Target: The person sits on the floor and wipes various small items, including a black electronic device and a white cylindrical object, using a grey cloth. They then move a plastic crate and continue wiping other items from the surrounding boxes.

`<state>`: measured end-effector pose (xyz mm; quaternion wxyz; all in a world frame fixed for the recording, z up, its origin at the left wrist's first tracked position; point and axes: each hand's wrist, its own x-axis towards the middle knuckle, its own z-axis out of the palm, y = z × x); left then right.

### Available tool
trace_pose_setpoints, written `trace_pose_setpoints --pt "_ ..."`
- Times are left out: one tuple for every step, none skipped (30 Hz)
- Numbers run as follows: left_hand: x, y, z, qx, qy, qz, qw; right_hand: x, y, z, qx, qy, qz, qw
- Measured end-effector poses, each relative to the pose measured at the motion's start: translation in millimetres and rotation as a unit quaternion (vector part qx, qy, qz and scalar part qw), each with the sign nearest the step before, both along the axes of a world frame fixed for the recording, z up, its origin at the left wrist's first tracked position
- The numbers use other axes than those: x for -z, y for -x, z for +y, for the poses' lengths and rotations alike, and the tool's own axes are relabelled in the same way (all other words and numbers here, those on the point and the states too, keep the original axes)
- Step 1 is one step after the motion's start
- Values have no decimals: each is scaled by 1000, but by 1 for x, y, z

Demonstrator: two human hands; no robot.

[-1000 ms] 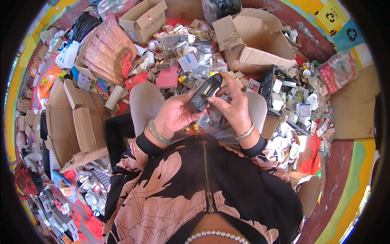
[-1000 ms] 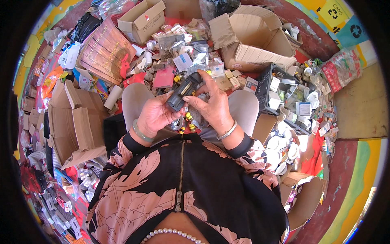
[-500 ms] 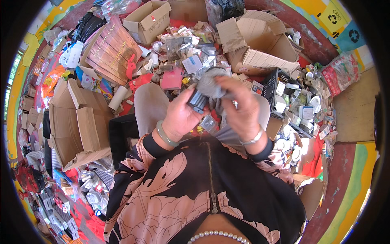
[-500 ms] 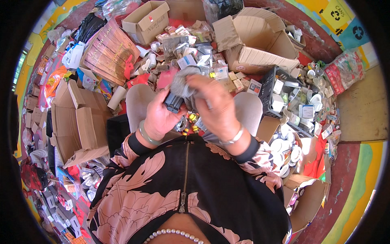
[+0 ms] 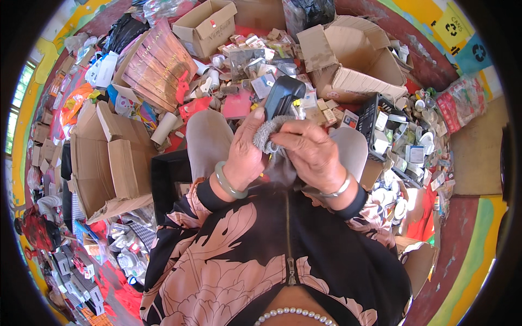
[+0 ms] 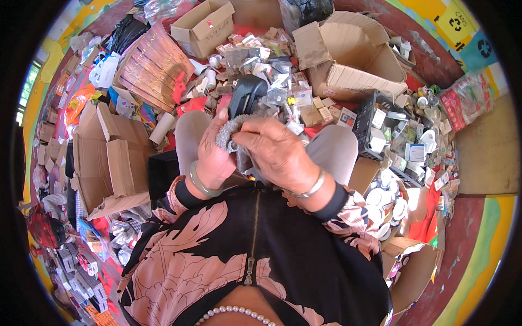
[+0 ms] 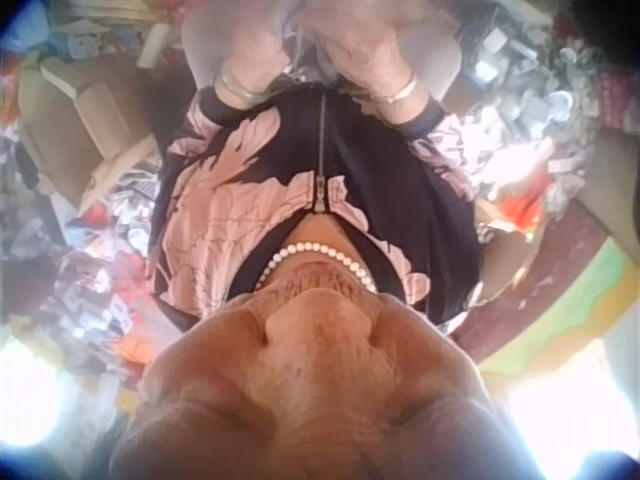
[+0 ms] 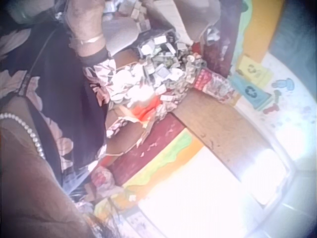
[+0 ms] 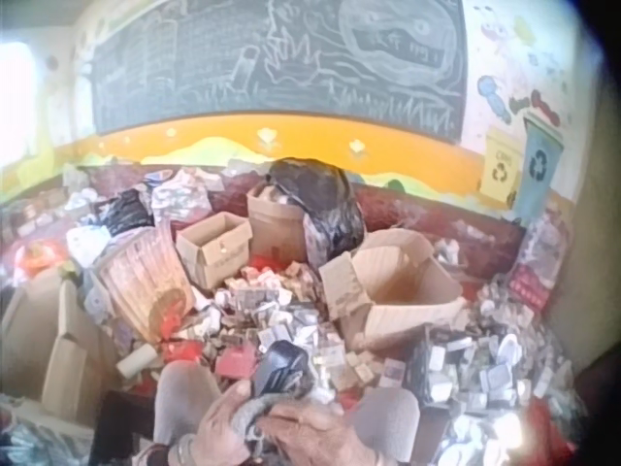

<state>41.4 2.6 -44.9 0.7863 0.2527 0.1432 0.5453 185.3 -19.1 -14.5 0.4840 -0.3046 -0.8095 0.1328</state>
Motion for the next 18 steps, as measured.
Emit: trace_pose_setpoints --pt "-3 0 1 -24 -46 45 998 3 -1 1 15 -12 -22 1000" --pt "-3 0 0 -43 -49 62 996 5 -5 3 29 -24 -44 998" --pt "-2 -1 -1 -63 -52 79 994 8 -8 5 43 -36 -66 996" --pt "-2 0 -2 -82 -56 97 990 12 -12 8 78 -31 -110 990" --pt "-2 3 -2 -68 -63 83 992 16 -17 11 111 -26 -154 981" --pt "-3 9 -2 -54 -71 68 994 22 -23 14 144 -20 -198 969" --pt "-4 15 -2 -36 -78 56 995 39 -34 20 163 -15 -149 975" --pt "-5 19 -1 -25 -86 39 995 47 -41 28 176 -13 -104 979" --pt "-5 18 -1 -75 -94 127 985 50 -48 28 172 44 -6 984" --pt "-3 17 0 -123 -95 218 963 31 -48 22 187 123 50 973" --pt "-2 17 5 -83 -31 113 990 19 -47 17 168 153 134 965" --pt "0 16 8 -42 33 5 999 8 -45 12 148 182 216 948" --pt "5 14 11 -31 48 -16 998 -5 -39 6 157 119 185 963" --pt "9 11 13 -7 21 -44 999 -7 -32 5 122 72 140 980" --pt "10 4 12 -6 47 -46 998 -9 -23 4 87 25 94 991" --pt "10 -2 8 -8 73 -52 996 -10 -15 6 48 -22 43 998" --pt "21 1 8 -74 -127 228 962 -4 -10 7 32 -38 3 999" --pt "32 3 7 -187 -268 488 809 9 -9 10 15 -52 -37 998"
